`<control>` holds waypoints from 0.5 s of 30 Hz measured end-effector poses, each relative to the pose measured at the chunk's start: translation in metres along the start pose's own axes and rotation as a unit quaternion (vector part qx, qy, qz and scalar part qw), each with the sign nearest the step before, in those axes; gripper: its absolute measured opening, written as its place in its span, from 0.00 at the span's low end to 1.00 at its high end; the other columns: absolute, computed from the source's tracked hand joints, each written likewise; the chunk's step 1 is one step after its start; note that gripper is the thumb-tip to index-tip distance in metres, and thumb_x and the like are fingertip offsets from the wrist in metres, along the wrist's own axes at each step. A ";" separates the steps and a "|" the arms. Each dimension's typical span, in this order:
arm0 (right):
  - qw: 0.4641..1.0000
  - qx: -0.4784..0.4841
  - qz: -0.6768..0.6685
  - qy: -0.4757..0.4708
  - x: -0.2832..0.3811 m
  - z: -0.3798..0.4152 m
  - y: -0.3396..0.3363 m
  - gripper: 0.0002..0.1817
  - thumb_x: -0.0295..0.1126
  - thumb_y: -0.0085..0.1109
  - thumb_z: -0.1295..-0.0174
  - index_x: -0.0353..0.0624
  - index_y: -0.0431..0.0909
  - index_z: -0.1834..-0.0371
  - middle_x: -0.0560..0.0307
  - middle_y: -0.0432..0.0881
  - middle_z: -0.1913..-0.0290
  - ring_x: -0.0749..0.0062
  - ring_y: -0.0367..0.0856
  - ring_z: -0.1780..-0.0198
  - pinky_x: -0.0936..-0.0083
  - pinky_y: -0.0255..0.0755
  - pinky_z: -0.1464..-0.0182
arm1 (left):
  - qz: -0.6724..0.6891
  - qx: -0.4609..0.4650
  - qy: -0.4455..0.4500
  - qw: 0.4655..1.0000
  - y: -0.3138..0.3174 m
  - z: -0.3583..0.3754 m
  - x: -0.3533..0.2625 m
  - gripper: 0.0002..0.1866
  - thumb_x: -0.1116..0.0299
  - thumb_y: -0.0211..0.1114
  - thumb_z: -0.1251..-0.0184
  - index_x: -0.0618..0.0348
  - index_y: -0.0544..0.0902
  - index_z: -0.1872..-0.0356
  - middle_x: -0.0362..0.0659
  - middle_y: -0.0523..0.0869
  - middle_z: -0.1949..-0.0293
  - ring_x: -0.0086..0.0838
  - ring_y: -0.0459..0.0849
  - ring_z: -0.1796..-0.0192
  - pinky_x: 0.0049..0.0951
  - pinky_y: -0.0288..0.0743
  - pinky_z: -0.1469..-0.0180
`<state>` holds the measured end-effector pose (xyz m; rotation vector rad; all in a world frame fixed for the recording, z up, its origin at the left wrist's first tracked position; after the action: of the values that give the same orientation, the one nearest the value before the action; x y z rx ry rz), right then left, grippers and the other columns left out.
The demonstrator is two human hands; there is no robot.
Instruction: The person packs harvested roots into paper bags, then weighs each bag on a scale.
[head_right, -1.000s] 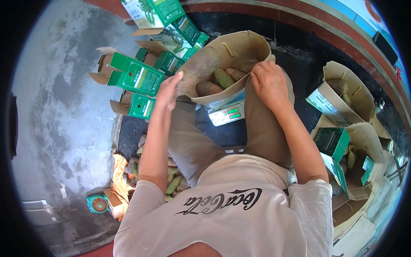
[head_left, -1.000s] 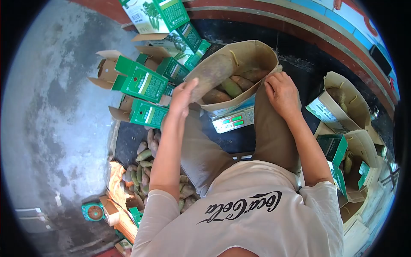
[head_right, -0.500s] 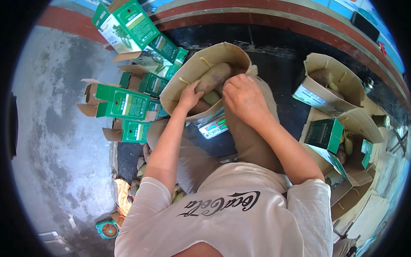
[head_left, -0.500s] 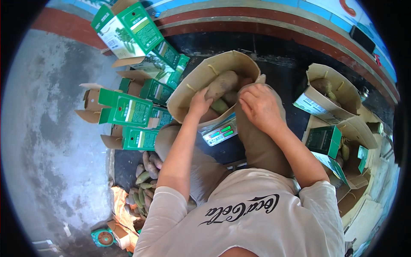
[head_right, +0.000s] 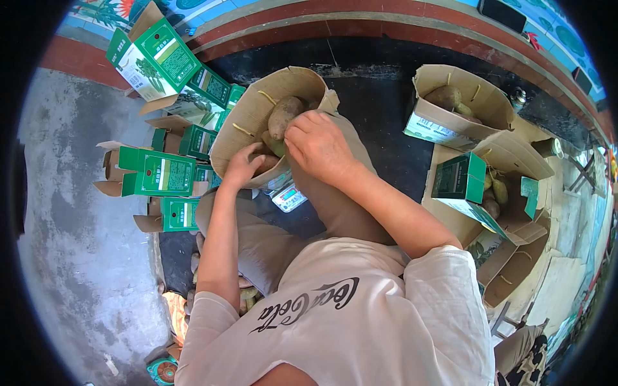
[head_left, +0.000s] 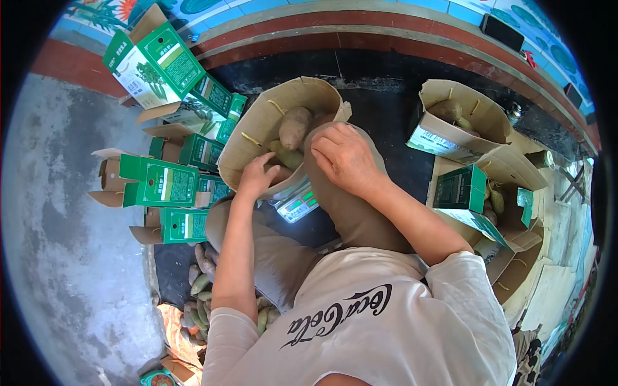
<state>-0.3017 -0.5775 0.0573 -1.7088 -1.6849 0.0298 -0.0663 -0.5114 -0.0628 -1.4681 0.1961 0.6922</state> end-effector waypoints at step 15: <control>0.917 0.120 0.234 0.299 -0.160 0.195 -0.056 0.04 0.28 0.59 0.46 0.43 0.78 0.68 0.50 0.78 0.65 0.53 0.77 0.58 0.62 0.72 0.56 | 0.031 -0.368 -0.032 0.929 -0.132 0.087 0.037 0.13 0.68 0.61 0.33 0.63 0.81 0.51 0.50 0.83 0.53 0.36 0.81 0.51 0.32 0.72 0.47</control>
<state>-0.4681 -0.6334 -0.1324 -1.6702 -0.7751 -0.0564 0.0092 -0.4106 0.0402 -2.1572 -0.0864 0.9180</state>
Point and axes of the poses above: each hand's wrist, its own z-axis away from the middle knuckle, its own y-axis out of the palm, x = y × z, the point moved 7 cm from there along -z, towards the middle knuckle
